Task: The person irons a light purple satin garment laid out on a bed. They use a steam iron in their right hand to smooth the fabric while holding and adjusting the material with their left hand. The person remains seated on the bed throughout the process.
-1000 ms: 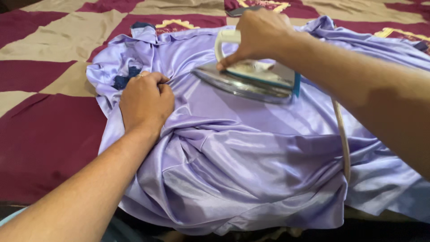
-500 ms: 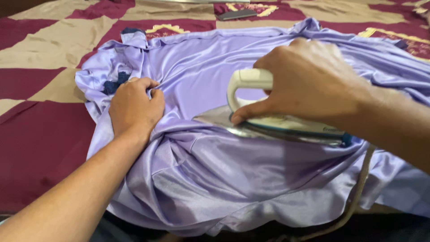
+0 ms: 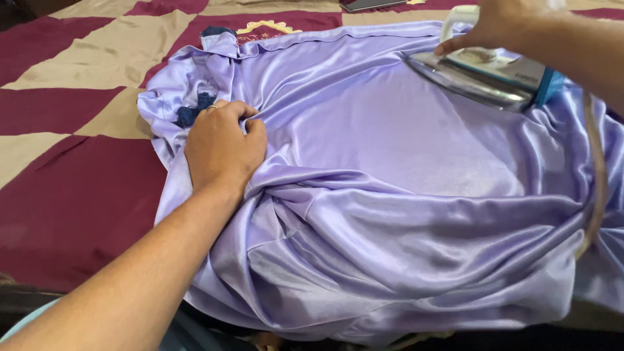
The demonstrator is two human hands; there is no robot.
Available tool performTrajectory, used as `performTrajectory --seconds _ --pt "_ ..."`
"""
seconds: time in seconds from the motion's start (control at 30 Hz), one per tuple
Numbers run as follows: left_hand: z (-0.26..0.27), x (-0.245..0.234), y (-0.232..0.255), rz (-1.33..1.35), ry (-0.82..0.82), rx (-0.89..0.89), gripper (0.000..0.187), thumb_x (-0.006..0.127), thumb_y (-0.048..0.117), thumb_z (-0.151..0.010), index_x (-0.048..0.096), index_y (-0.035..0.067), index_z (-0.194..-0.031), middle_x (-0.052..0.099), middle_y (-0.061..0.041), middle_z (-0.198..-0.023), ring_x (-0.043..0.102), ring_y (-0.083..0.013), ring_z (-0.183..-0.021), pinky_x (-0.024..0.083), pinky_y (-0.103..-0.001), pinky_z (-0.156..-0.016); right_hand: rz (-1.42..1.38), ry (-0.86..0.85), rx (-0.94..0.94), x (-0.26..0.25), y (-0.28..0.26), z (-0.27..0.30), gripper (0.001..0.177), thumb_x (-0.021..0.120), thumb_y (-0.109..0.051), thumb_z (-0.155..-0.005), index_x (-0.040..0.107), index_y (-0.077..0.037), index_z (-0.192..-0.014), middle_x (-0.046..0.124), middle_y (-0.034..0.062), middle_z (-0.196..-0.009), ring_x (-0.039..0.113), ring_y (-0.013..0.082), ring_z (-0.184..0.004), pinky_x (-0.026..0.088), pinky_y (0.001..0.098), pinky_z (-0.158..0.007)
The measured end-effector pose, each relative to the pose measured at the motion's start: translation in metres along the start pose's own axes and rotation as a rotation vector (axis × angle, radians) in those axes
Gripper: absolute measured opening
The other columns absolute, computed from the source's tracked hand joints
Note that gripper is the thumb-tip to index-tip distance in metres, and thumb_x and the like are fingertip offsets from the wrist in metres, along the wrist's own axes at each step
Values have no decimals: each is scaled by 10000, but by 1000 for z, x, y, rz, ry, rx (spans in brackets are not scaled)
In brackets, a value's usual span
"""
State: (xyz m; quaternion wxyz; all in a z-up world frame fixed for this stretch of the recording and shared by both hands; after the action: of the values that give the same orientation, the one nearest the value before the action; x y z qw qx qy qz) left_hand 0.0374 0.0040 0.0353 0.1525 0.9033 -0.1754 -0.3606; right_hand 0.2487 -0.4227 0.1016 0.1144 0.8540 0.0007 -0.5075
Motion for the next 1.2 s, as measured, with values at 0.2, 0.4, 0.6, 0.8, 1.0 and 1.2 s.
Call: performTrajectory --seconds 0.2,0.4,0.6,0.8,1.0,1.2 --pt "0 1 0 -9 6 -1 207 639 203 -826 790 91 -914 731 -126 -1030 662 -354 -984 517 -475 -845 13 -131 -5 25 26 -22 1087 833 -879 -583 712 90 -1059 733 275 -865 715 389 -746 556 474 -654" --pt "-1 1 0 -26 9 8 205 645 219 -837 794 105 -921 734 -121 -1039 663 -355 -981 523 -482 -842 58 -228 -3 -56 -40 44 946 770 -897 -527 769 2 -822 723 169 -705 703 309 -603 547 437 -562" --pt "0 1 -2 -30 -28 -14 219 652 238 -843 801 122 -955 727 -120 -1066 662 -360 -985 521 -492 -833 -154 -364 -43 -125 -111 118 784 840 -736 -501 772 -37 -849 737 138 -671 735 290 -566 577 420 -554" --pt "1 0 -2 -24 -45 -31 229 646 235 -849 803 123 -972 722 -127 -1075 667 -371 -979 521 -497 -827 -152 -434 -116 -179 -174 172 694 860 -712 -569 765 -80 -839 732 85 -638 753 243 -556 588 369 -558" --pt "0 2 -4 -5 -17 13 215 660 229 -837 800 114 -953 729 -133 -1046 674 -364 -985 525 -493 -824 -219 -245 -251 -182 -206 164 706 895 -732 -513 747 -94 -777 707 96 -604 718 277 -570 546 426 -586" --pt "1 1 -4 2 -9 37 208 674 228 -837 800 105 -948 725 -140 -1029 671 -367 -966 525 -486 -823 -168 -159 -154 -129 -189 94 759 837 -791 -560 749 -105 -874 717 116 -704 733 302 -644 563 435 -610"
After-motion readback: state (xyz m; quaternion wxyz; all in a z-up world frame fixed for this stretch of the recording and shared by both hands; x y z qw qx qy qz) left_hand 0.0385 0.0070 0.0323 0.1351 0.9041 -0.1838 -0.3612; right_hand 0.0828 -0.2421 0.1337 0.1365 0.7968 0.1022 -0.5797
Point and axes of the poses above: each hand's wrist, its own z-axis away from the middle knuckle, its own x-axis out of the palm, y = z × x, the point moved 5 cm from there along -z, towards the middle knuckle
